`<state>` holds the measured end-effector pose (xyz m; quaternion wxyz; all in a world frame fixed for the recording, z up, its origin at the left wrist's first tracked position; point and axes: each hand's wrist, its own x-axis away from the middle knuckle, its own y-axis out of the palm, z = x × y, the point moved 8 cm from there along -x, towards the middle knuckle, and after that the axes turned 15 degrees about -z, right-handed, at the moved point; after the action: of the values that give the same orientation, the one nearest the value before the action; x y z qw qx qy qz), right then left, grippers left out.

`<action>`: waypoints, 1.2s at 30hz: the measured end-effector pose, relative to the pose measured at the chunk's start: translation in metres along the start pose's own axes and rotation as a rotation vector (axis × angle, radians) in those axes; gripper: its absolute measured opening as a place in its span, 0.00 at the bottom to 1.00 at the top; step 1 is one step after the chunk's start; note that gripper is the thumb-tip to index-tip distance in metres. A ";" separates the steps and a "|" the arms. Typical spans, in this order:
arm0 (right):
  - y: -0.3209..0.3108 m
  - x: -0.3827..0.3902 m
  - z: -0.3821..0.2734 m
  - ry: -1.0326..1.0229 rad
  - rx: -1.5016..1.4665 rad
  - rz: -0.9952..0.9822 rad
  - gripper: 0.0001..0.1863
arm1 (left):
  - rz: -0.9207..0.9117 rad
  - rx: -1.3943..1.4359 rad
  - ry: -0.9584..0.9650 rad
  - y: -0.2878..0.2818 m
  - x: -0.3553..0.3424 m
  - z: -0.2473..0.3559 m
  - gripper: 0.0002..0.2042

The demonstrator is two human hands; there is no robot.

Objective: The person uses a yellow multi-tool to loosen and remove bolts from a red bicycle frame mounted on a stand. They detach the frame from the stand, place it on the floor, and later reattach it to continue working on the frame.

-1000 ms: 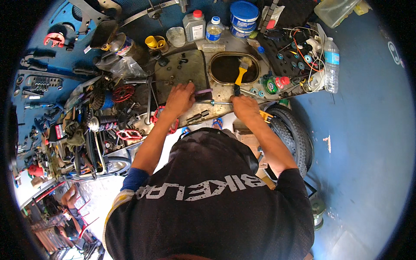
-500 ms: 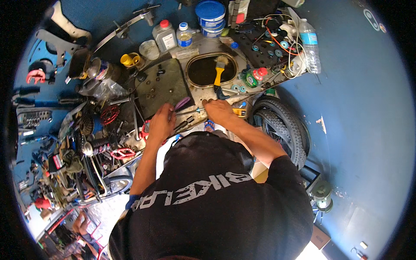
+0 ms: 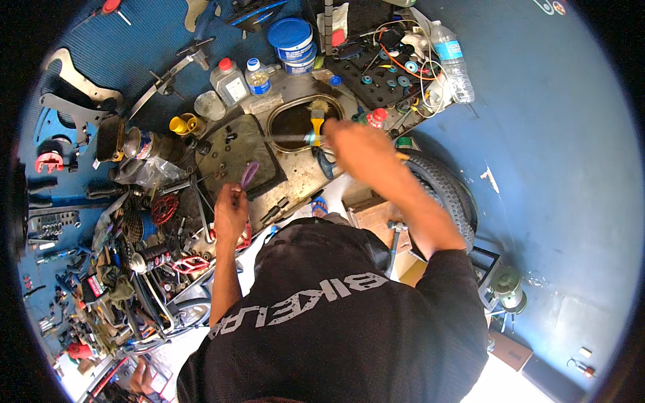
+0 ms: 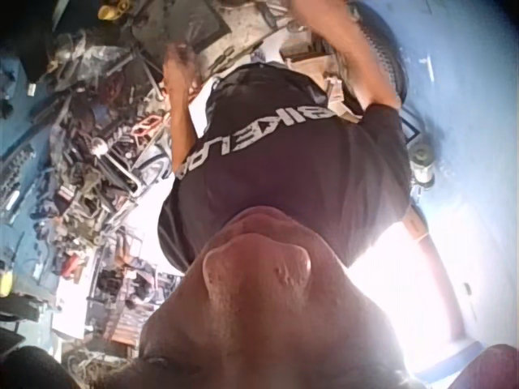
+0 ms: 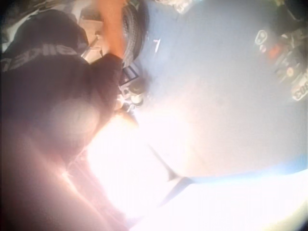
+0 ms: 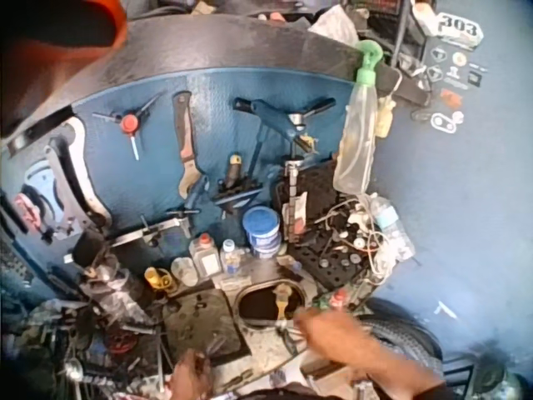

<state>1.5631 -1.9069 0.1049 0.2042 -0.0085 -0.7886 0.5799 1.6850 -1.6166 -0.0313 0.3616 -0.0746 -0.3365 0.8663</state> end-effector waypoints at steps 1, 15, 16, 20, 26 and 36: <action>-0.021 0.000 0.013 0.040 -0.009 0.012 0.09 | -0.012 0.004 0.005 0.006 -0.001 -0.003 0.08; -0.020 -0.165 0.297 0.611 0.072 -0.048 0.20 | -0.147 -0.241 0.052 0.075 -0.013 0.007 0.11; -0.020 -0.165 0.297 0.615 0.047 -0.031 0.20 | -0.152 -0.255 0.054 0.079 -0.015 0.005 0.12; -0.034 -0.140 0.302 0.571 -0.010 0.053 0.21 | -0.182 -0.347 0.073 0.089 -0.027 0.021 0.12; -0.056 -0.019 0.165 0.273 -0.434 -0.030 0.27 | -0.117 -0.278 0.225 0.095 -0.046 0.082 0.12; 0.141 -0.027 0.103 0.292 -0.163 -0.170 0.22 | -0.374 -0.358 0.490 0.161 -0.113 0.158 0.11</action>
<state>1.5219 -1.9615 -0.0579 0.3634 -0.0426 -0.7927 0.4876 1.6159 -1.8592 -0.0269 0.5653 -0.2796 -0.3940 0.6687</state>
